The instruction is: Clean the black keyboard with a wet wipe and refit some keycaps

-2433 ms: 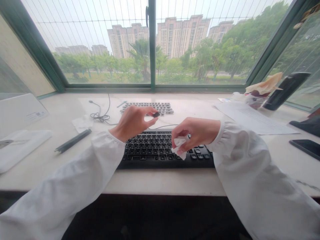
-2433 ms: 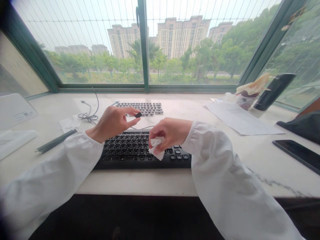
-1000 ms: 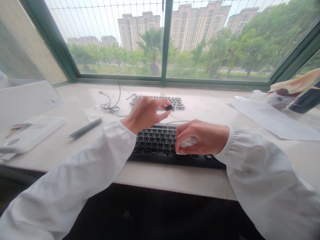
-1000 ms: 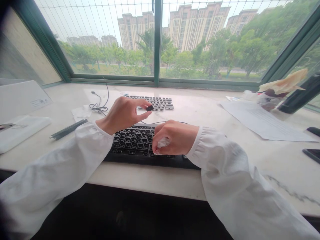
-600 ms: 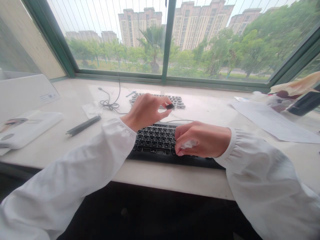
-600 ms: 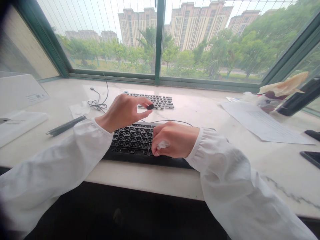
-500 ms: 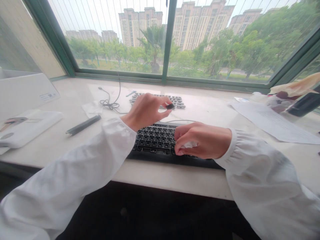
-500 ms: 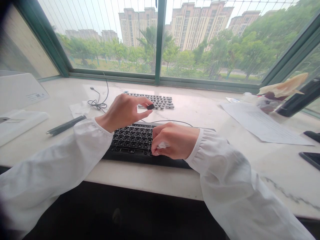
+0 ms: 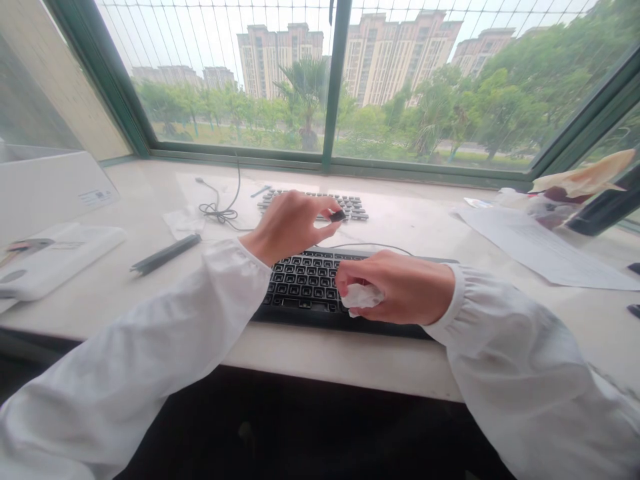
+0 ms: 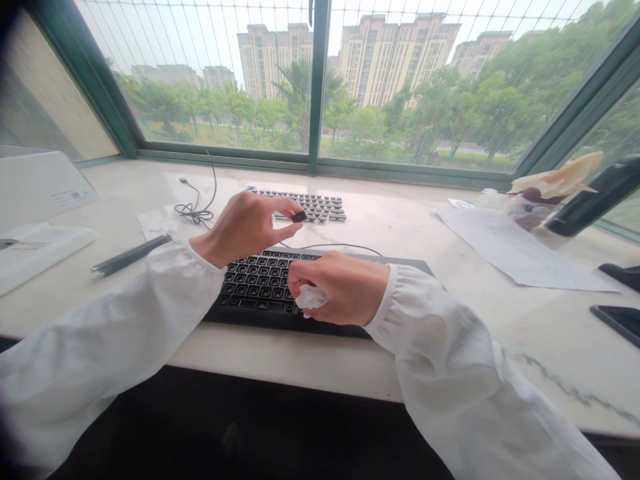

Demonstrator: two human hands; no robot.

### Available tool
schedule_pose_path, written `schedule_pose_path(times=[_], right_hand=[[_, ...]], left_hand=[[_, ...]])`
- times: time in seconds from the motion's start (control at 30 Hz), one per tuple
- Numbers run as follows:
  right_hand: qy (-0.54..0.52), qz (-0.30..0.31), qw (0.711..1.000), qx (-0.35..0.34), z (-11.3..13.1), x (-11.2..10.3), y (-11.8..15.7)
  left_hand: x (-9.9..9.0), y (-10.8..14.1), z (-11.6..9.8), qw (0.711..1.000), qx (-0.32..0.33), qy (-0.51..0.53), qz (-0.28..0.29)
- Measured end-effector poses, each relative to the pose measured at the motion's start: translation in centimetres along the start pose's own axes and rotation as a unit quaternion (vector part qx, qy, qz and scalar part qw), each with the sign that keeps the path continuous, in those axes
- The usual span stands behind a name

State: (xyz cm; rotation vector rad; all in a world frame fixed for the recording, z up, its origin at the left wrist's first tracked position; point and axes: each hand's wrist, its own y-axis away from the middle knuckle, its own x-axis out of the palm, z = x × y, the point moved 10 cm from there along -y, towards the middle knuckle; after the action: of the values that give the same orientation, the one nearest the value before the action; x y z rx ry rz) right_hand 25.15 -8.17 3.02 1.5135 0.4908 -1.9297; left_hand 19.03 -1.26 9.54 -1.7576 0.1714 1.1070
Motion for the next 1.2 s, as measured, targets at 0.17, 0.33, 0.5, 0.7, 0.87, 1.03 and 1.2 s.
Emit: schedule_pose_path(times=[0.17, 0.33, 0.5, 0.7, 0.87, 1.03, 1.2], right_hand=[[-0.005, -0.001, 1.000, -0.006, -0.1, 0.1, -0.2], [-0.012, -0.007, 1.000, -0.018, -0.1, 0.0, -0.3], [-0.014, -0.012, 0.999, -0.027, -0.1, 0.0, -0.3], [-0.022, -0.020, 0.999, -0.037, -0.2, 0.0, -0.3], [-0.042, -0.012, 0.998, -0.048, -0.1, 0.2, -0.3], [-0.055, -0.012, 0.997, -0.052, -0.2, 0.2, -0.3], [-0.054, -0.020, 0.997, -0.051, -0.4, 0.1, -0.4]], left_hand=[[-0.1, -0.1, 0.2, 1.000, -0.016, -0.001, 0.004], [0.2, 0.0, 0.9, 0.999, -0.036, -0.010, 0.011], [-0.5, 0.0, 1.2, 0.998, -0.051, -0.006, -0.019], [0.1, 0.1, 1.6, 0.998, -0.060, -0.032, 0.010], [0.5, 0.1, 1.7, 0.997, -0.056, -0.042, 0.024], [0.5, 0.2, 2.1, 0.996, -0.069, -0.050, 0.031], [0.7, 0.3, 2.2, 0.996, -0.064, -0.054, 0.028]])
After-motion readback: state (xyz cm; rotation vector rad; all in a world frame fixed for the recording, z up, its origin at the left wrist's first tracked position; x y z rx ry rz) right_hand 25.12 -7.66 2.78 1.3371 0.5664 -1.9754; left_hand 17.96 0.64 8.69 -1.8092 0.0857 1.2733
